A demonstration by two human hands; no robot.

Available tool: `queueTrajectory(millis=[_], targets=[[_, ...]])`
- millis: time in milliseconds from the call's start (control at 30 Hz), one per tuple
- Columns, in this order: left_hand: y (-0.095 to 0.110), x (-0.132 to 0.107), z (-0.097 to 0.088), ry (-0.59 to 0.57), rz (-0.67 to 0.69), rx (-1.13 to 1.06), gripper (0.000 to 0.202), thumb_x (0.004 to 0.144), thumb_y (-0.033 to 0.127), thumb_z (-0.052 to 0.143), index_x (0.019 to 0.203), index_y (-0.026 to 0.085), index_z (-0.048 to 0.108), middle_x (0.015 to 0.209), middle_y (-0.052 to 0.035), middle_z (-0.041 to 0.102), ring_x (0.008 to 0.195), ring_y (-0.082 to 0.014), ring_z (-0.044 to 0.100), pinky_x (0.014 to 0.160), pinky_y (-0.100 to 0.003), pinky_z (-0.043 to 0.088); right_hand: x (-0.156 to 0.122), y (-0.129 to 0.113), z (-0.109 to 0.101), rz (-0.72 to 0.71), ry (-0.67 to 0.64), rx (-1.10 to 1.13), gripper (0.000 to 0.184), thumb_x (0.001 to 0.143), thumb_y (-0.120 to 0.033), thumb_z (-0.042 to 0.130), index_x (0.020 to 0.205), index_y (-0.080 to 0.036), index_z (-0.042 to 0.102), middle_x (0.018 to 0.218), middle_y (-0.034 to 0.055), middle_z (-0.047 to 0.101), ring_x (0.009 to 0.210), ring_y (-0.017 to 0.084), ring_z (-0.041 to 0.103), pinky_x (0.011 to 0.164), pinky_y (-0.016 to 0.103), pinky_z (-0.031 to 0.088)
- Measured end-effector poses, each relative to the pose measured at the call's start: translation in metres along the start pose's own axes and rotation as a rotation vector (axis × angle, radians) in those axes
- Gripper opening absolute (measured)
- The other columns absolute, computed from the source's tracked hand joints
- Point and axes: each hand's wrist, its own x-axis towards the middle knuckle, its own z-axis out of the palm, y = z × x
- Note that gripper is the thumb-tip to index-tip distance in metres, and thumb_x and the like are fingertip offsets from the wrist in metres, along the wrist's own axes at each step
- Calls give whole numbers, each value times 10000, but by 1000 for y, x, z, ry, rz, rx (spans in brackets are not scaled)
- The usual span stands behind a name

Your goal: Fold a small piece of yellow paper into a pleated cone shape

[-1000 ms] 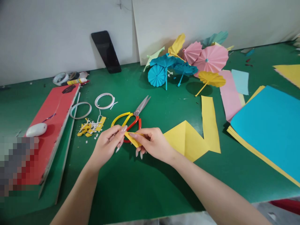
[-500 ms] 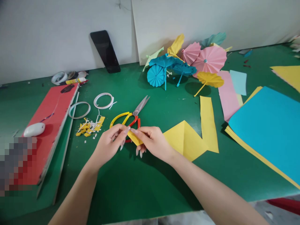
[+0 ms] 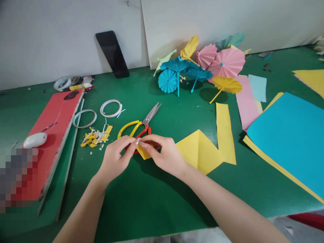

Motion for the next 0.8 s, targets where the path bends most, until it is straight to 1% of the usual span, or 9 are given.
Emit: queueTrajectory(millis=[67, 167, 267, 367, 433, 500, 600, 700, 800], targets=[[-3, 0, -1, -58, 28, 72, 221, 916, 212, 410, 720, 173, 503, 649, 17, 470, 574, -100, 408, 543, -229, 319, 2, 1, -2, 62, -53, 61, 160, 838, -291, 587, 880, -215, 721, 907, 33, 721, 829, 195, 659, 747, 317, 531], [-4, -1, -6, -185, 3, 37, 213, 909, 205, 402, 707, 176, 462, 649, 28, 440, 568, -95, 387, 533, -225, 306, 5, 2, -7, 185, -213, 209, 151, 769, -310, 668, 830, -197, 748, 834, 23, 729, 797, 191, 660, 743, 316, 523], [-2, -1, -12, -306, -62, -31, 222, 897, 215, 419, 681, 176, 454, 603, 43, 399, 542, -91, 352, 502, -222, 274, 6, 1, -11, 285, -347, 293, 170, 694, -299, 743, 798, -165, 756, 702, 10, 697, 662, 136, 619, 661, 268, 507], [2, -1, -15, -382, -125, -122, 230, 889, 248, 440, 672, 177, 460, 590, 47, 389, 544, -91, 336, 496, -225, 263, 5, -1, -11, 381, -410, 392, 180, 639, -273, 788, 770, -155, 756, 608, -16, 646, 568, 85, 573, 586, 214, 492], [3, 0, -15, -393, -171, -197, 205, 877, 269, 471, 693, 180, 456, 608, 50, 391, 559, -90, 343, 502, -218, 273, 4, -2, -9, 412, -418, 462, 190, 617, -262, 803, 768, -158, 756, 602, -18, 646, 564, 78, 579, 575, 200, 494], [4, 0, -15, -398, -225, -264, 186, 869, 290, 491, 721, 186, 449, 617, 56, 368, 557, -86, 339, 499, -211, 276, 3, -3, -8, 413, -401, 499, 189, 615, -264, 804, 765, -159, 756, 599, -15, 650, 572, 78, 589, 568, 191, 495], [4, 0, -14, -433, -289, -347, 218, 889, 334, 458, 727, 188, 454, 586, 65, 334, 514, -77, 320, 465, -204, 250, 3, -3, -8, 402, -392, 526, 164, 635, -265, 794, 756, -160, 758, 599, -16, 649, 577, 72, 593, 561, 174, 492], [4, -1, -12, -416, -271, -373, 269, 897, 350, 444, 690, 178, 457, 565, 65, 346, 494, -69, 310, 451, -203, 230, 4, -1, -10, 406, -415, 542, 144, 659, -270, 781, 748, -159, 756, 612, -12, 663, 581, 71, 605, 563, 172, 498], [7, -1, -11, -396, -229, -359, 281, 896, 335, 457, 671, 168, 457, 575, 60, 365, 517, -68, 307, 464, -201, 232, 6, 2, -13, 422, -451, 565, 149, 646, -270, 791, 734, -156, 752, 605, -7, 682, 564, 72, 621, 556, 168, 503]])
